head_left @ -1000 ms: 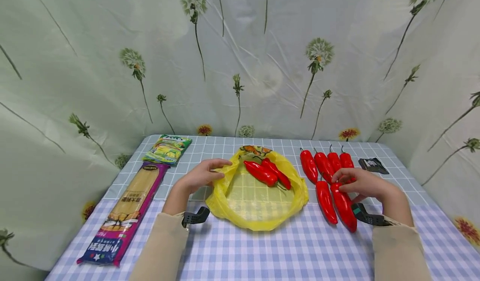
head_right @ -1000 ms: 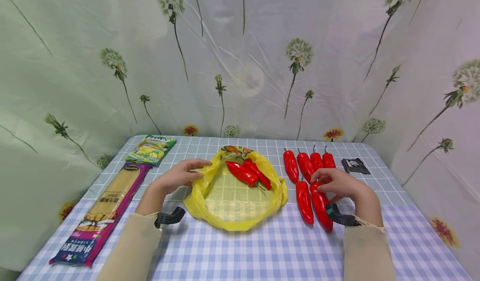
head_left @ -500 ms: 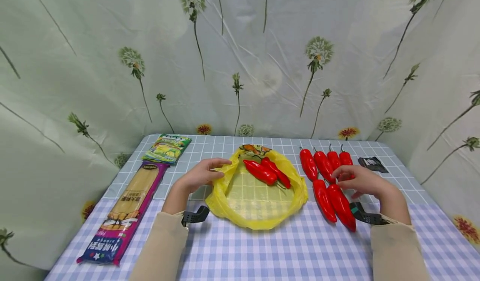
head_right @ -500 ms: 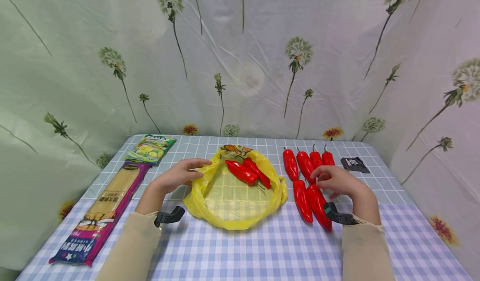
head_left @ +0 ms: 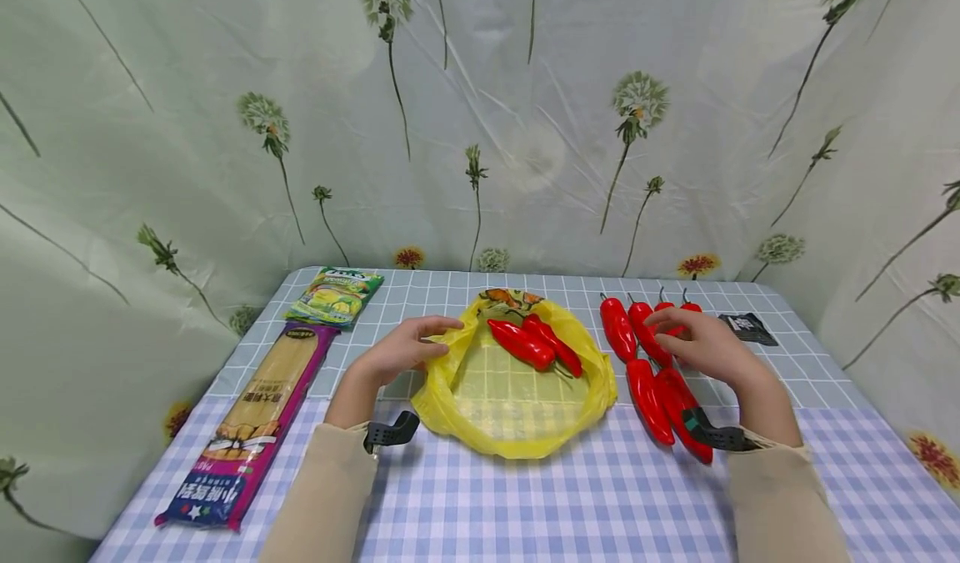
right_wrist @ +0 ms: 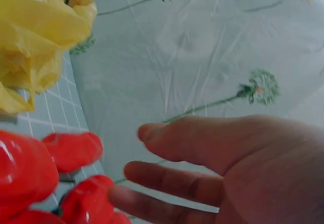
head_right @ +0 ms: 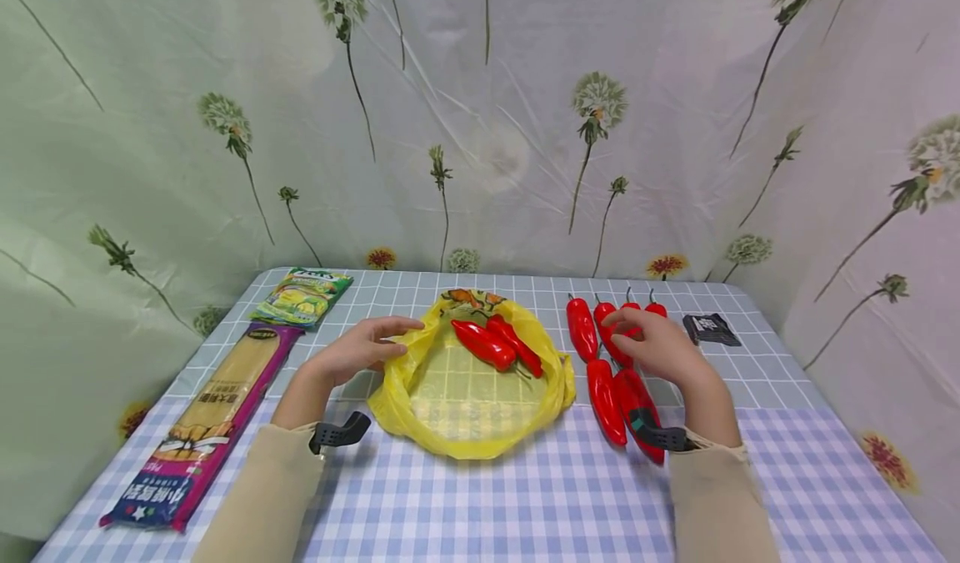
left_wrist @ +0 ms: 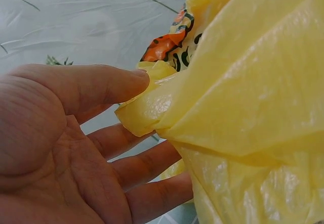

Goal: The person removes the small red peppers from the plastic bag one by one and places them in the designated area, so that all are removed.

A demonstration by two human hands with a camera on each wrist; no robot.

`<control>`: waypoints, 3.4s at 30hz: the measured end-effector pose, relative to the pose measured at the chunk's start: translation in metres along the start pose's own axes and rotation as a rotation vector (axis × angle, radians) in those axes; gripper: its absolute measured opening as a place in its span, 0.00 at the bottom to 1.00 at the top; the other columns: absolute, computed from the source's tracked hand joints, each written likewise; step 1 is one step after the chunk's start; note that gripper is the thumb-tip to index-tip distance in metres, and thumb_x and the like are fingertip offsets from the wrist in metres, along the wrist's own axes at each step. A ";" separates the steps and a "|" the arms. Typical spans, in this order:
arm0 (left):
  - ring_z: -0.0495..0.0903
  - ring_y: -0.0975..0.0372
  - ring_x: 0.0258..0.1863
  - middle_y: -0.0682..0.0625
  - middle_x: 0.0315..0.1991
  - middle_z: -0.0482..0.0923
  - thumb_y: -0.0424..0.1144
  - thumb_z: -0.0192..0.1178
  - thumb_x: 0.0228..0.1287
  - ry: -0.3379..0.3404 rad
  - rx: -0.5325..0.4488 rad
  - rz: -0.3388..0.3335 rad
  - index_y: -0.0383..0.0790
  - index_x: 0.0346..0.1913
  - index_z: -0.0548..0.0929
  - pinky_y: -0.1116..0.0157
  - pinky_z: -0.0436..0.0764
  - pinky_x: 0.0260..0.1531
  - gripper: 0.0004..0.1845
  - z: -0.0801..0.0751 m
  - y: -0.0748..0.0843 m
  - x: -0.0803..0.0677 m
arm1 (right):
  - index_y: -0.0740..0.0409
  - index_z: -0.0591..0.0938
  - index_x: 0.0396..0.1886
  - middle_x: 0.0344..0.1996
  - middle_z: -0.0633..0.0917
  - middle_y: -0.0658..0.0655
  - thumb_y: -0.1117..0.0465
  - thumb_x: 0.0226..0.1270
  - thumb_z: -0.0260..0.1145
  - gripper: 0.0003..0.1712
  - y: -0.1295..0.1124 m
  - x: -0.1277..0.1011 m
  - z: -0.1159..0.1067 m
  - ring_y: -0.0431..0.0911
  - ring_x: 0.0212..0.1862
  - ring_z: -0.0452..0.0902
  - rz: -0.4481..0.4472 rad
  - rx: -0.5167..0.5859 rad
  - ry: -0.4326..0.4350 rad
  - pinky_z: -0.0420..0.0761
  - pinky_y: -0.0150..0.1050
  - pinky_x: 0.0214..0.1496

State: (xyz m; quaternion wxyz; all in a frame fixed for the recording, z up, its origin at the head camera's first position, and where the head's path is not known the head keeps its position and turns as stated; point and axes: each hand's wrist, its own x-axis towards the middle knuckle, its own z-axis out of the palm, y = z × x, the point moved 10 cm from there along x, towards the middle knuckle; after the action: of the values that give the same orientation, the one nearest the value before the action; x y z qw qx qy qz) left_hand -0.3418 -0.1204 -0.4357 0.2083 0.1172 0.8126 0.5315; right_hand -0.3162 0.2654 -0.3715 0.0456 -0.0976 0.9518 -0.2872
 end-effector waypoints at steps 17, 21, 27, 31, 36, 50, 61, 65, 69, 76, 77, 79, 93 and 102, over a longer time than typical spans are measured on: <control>0.78 0.53 0.58 0.42 0.72 0.68 0.36 0.56 0.72 -0.005 0.011 0.001 0.48 0.68 0.76 0.59 0.86 0.47 0.22 0.000 0.000 0.001 | 0.56 0.78 0.61 0.59 0.81 0.62 0.64 0.69 0.64 0.21 -0.082 0.007 0.023 0.56 0.53 0.81 -0.247 0.088 0.102 0.87 0.48 0.49; 0.78 0.53 0.57 0.42 0.72 0.68 0.36 0.56 0.72 -0.007 0.012 0.004 0.48 0.68 0.76 0.59 0.87 0.47 0.22 0.001 -0.001 0.001 | 0.58 0.77 0.62 0.59 0.80 0.62 0.65 0.67 0.66 0.23 -0.094 0.010 0.035 0.56 0.53 0.81 -0.266 0.098 0.080 0.88 0.48 0.49; 0.78 0.53 0.56 0.42 0.72 0.68 0.36 0.56 0.72 -0.004 0.010 0.003 0.49 0.67 0.76 0.61 0.87 0.43 0.22 0.000 -0.001 0.001 | 0.58 0.77 0.62 0.61 0.79 0.61 0.65 0.67 0.65 0.23 -0.111 0.016 0.052 0.56 0.55 0.81 -0.282 0.121 0.032 0.86 0.52 0.53; 0.78 0.53 0.56 0.42 0.72 0.68 0.36 0.56 0.72 -0.008 0.008 0.006 0.49 0.68 0.76 0.61 0.87 0.42 0.22 -0.001 0.000 0.001 | 0.57 0.76 0.63 0.63 0.77 0.62 0.64 0.68 0.65 0.24 -0.118 0.022 0.066 0.59 0.58 0.80 -0.279 0.149 -0.029 0.86 0.51 0.53; 0.78 0.53 0.55 0.42 0.72 0.68 0.36 0.55 0.73 -0.010 -0.003 0.022 0.49 0.68 0.76 0.60 0.87 0.43 0.22 -0.001 0.002 0.000 | 0.56 0.76 0.64 0.64 0.77 0.63 0.64 0.68 0.65 0.25 -0.125 0.029 0.084 0.60 0.60 0.79 -0.284 0.190 -0.092 0.86 0.50 0.53; 0.80 0.57 0.48 0.40 0.72 0.68 0.34 0.54 0.73 -0.032 -0.020 0.056 0.46 0.69 0.74 0.61 0.87 0.38 0.23 0.002 0.007 -0.003 | 0.60 0.77 0.61 0.57 0.80 0.63 0.64 0.67 0.65 0.22 -0.138 0.037 0.107 0.58 0.57 0.74 -0.342 0.181 -0.110 0.79 0.55 0.60; 0.80 0.58 0.45 0.39 0.72 0.68 0.34 0.54 0.73 -0.042 -0.018 0.060 0.45 0.69 0.74 0.62 0.86 0.35 0.23 0.005 0.007 -0.002 | 0.57 0.72 0.68 0.62 0.78 0.64 0.60 0.68 0.66 0.29 -0.129 0.038 0.115 0.57 0.59 0.75 -0.277 0.067 -0.124 0.78 0.56 0.62; 0.80 0.58 0.45 0.39 0.72 0.68 0.34 0.54 0.72 -0.040 -0.021 0.056 0.45 0.69 0.74 0.62 0.87 0.36 0.23 0.006 0.006 -0.002 | 0.58 0.75 0.66 0.63 0.78 0.63 0.61 0.68 0.66 0.27 -0.131 0.036 0.117 0.57 0.60 0.74 -0.309 0.063 -0.130 0.77 0.56 0.64; 0.80 0.58 0.45 0.39 0.71 0.68 0.34 0.54 0.72 -0.038 -0.013 0.053 0.45 0.68 0.74 0.62 0.87 0.36 0.23 0.006 0.007 -0.002 | 0.57 0.77 0.63 0.63 0.78 0.61 0.61 0.67 0.67 0.25 -0.134 0.035 0.120 0.58 0.66 0.71 -0.334 0.063 -0.148 0.73 0.58 0.69; 0.80 0.58 0.46 0.39 0.71 0.68 0.34 0.55 0.72 -0.037 -0.009 0.048 0.46 0.68 0.75 0.62 0.87 0.36 0.23 0.006 0.006 -0.001 | 0.52 0.82 0.60 0.66 0.76 0.61 0.61 0.67 0.66 0.21 -0.131 0.033 0.130 0.57 0.65 0.70 -0.309 0.073 -0.211 0.74 0.56 0.67; 0.80 0.58 0.46 0.39 0.72 0.68 0.34 0.55 0.72 -0.039 -0.011 0.049 0.45 0.68 0.75 0.62 0.87 0.36 0.23 0.006 0.005 0.000 | 0.51 0.82 0.60 0.66 0.76 0.61 0.61 0.68 0.66 0.21 -0.130 0.033 0.131 0.58 0.65 0.70 -0.305 0.069 -0.216 0.74 0.57 0.68; 0.80 0.58 0.45 0.39 0.72 0.68 0.34 0.55 0.72 -0.042 -0.013 0.052 0.45 0.68 0.74 0.62 0.87 0.36 0.23 0.006 0.006 0.000 | 0.49 0.82 0.60 0.68 0.74 0.62 0.61 0.68 0.65 0.21 -0.127 0.033 0.134 0.60 0.70 0.67 -0.290 0.060 -0.224 0.71 0.59 0.71; 0.80 0.57 0.49 0.40 0.71 0.68 0.34 0.55 0.72 -0.035 -0.009 0.051 0.45 0.68 0.75 0.61 0.87 0.38 0.23 0.005 0.007 -0.002 | 0.49 0.82 0.57 0.75 0.63 0.61 0.79 0.53 0.58 0.33 -0.133 0.031 0.141 0.55 0.60 0.74 -0.326 0.038 -0.245 0.82 0.49 0.60; 0.80 0.56 0.50 0.40 0.71 0.68 0.35 0.55 0.73 -0.028 0.002 0.046 0.46 0.68 0.75 0.61 0.87 0.40 0.23 0.004 0.006 -0.002 | 0.44 0.80 0.49 0.73 0.69 0.53 0.79 0.54 0.62 0.29 -0.141 0.028 0.149 0.52 0.70 0.69 -0.370 -0.017 -0.292 0.79 0.48 0.66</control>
State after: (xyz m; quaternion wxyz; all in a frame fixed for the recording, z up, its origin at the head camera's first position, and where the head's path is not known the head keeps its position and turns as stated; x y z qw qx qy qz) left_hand -0.3383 -0.1149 -0.4311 0.2070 0.1437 0.8074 0.5335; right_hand -0.2999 0.0643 -0.4184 0.1285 -0.3111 0.9034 -0.2656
